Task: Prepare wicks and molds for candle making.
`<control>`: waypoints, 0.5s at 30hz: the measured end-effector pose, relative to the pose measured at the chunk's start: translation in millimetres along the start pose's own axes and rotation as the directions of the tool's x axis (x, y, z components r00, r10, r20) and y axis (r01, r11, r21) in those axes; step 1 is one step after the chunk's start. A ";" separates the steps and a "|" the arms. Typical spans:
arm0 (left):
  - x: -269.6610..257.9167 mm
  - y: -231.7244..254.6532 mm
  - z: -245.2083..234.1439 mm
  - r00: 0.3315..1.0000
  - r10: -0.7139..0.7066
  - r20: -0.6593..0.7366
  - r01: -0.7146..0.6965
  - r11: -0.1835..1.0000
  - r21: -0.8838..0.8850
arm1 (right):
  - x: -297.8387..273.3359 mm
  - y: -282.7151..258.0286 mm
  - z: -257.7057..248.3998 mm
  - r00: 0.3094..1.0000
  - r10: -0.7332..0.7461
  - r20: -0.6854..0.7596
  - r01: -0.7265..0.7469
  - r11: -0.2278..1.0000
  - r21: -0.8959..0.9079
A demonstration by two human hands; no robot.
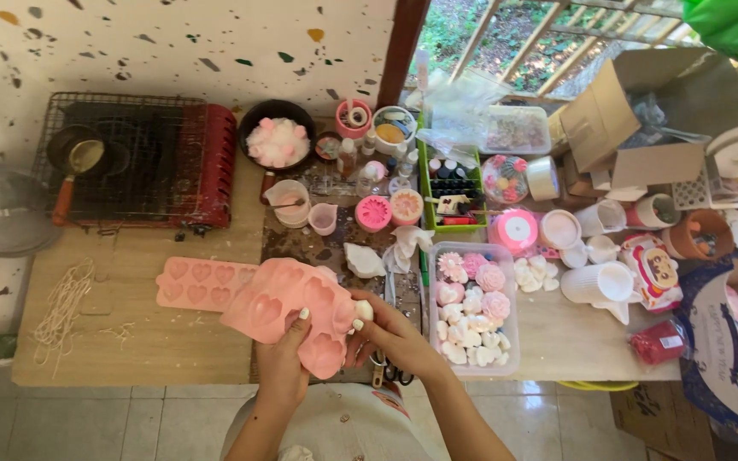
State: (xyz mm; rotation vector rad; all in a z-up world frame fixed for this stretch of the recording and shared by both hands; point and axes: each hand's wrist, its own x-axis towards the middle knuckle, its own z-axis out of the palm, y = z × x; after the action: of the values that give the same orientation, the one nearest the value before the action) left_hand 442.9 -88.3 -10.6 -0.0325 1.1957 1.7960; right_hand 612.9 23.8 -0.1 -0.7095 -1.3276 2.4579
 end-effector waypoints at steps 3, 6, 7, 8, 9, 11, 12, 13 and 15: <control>-6.7 2.7 13.3 0.998 -0.064 -0.024 0.064 0.998 0.011 | -9.7 2.9 -13.6 0.999 0.019 -0.041 -0.019 1.000 -0.022; -2.3 -4.3 7.8 0.996 -0.006 -0.086 0.010 0.999 0.050 | -20.6 -0.4 -29.4 0.998 0.026 -0.062 -0.026 1.000 -0.008; -1.4 -2.5 7.9 0.992 -0.004 -0.125 0.009 0.999 0.044 | -24.0 -1.8 -36.9 0.994 0.024 -0.104 -0.024 1.000 -0.001; -0.3 -0.5 8.5 0.986 -0.001 -0.164 0.008 0.999 0.039 | -27.6 -3.5 -44.6 0.989 0.022 -0.145 -0.021 1.000 0.005; 1.5 -4.7 -7.3 0.988 -0.012 -0.153 0.019 0.999 0.043 | -31.4 1.3 -63.6 0.987 0.017 -0.161 -0.016 1.000 0.008; 11.1 -14.6 -33.6 0.990 0.123 -0.069 -0.115 0.986 0.118 | -40.1 7.4 -105.8 0.903 -0.006 -0.431 0.020 0.999 0.028; 15.6 -12.0 -37.1 0.993 0.112 -0.046 -0.106 0.987 0.117 | -43.8 22.9 -151.8 0.892 -0.018 -0.451 0.033 0.999 0.024; 16.3 -9.9 -42.5 0.981 0.135 -0.139 -0.116 0.983 0.142 | -50.5 39.4 -196.4 0.731 -0.087 -0.677 0.134 0.991 0.018; 23.7 -8.5 -63.3 0.963 0.155 -0.222 -0.119 0.979 0.165 | -65.9 73.7 -292.3 0.500 -0.136 -0.855 0.231 0.973 -0.020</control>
State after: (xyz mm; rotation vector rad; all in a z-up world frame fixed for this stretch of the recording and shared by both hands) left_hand 407.8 -117.7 -61.0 -0.0767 1.5325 1.8544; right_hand 824.2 161.6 -177.9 -1.4165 -0.7879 1.5435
